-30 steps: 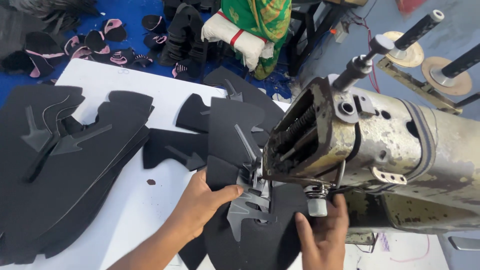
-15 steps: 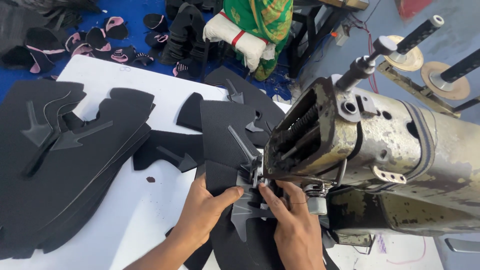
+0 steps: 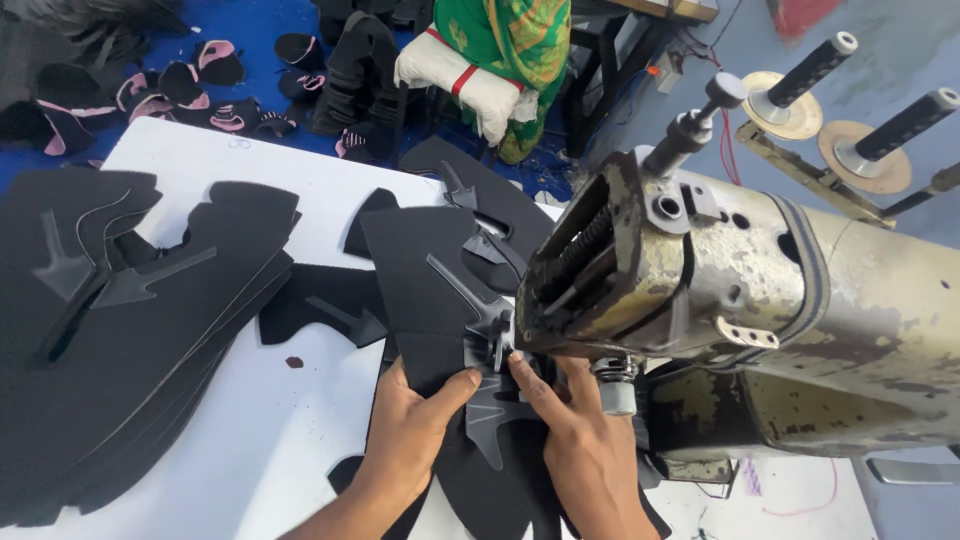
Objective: Sewing black synthetic material components together using an industrial sewing machine to assemble a shoe upper.
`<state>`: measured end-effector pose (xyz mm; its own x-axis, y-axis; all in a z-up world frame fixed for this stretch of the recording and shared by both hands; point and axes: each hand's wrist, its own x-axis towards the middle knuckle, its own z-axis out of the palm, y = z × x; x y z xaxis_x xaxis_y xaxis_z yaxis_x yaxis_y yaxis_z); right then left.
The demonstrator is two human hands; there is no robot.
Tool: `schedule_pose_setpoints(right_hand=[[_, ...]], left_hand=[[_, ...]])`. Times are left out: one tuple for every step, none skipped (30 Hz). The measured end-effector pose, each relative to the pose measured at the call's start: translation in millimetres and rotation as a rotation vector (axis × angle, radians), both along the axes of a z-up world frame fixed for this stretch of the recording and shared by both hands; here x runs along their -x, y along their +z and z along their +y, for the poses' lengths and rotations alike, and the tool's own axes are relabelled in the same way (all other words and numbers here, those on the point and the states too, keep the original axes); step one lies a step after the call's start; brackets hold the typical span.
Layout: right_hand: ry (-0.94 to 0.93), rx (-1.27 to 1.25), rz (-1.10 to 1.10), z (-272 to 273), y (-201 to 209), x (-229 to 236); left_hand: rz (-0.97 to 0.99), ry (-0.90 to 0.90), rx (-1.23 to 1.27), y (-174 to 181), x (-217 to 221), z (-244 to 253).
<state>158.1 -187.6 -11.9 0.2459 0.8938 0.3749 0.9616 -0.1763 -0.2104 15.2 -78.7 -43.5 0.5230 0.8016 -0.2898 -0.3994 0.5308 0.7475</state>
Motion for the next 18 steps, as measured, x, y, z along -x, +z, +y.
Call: schedule_pose_setpoints(right_hand=[[0.001, -0.001, -0.001, 0, 3, 2], [0.005, -0.024, -0.003, 1, 5, 4], [0.01, -0.047, -0.005, 1, 8, 7], [0.013, -0.048, -0.005, 1, 7, 7], [-0.008, -0.018, 0.043, 1, 5, 7], [-0.03, 0.012, 0.091, 0, 4, 7], [-0.027, 0.011, 0.091, 1, 5, 8], [0.001, -0.042, 0.042, 1, 5, 8], [0.029, -0.095, -0.006, 1, 6, 9], [0.028, -0.094, -0.005, 1, 7, 9], [-0.009, -0.038, 0.038, 2, 9, 9], [-0.05, 0.016, 0.081, 2, 11, 9], [-0.054, 0.015, 0.082, 1, 8, 8], [-0.071, 0.037, 0.11, 1, 6, 7], [-0.089, 0.058, 0.138, 1, 4, 6], [-0.091, 0.057, 0.138, 1, 7, 8], [-0.043, -0.041, 0.056, 1, 10, 11], [0.006, -0.137, -0.027, 0, 13, 13]], left_hand=[[-0.001, 0.001, -0.001, -3, 0, 0], [0.013, -0.01, -0.019, -6, 1, 0], [0.027, -0.022, -0.037, -9, 2, 0], [0.026, -0.019, -0.038, -9, 1, 0], [0.015, -0.016, -0.05, -8, 1, -1], [0.004, -0.014, -0.063, -8, 0, -1], [0.004, -0.011, -0.064, -7, 0, -1], [0.02, -0.006, -0.064, -5, 0, -1], [0.036, -0.002, -0.064, -4, 0, -1], [0.037, -0.003, -0.063, -3, 0, -1], [0.026, -0.007, -0.027, -3, 0, -1], [0.015, -0.015, 0.006, -1, -1, 0], [0.016, -0.019, 0.005, 0, -1, -1], [0.038, -0.007, 0.009, 1, -2, -1], [0.06, 0.004, 0.014, 2, -2, -1], [0.06, 0.002, 0.012, 1, -3, -2], [0.042, 0.014, 0.003, -1, -2, -3], [0.023, 0.027, -0.004, -2, -2, -5]])
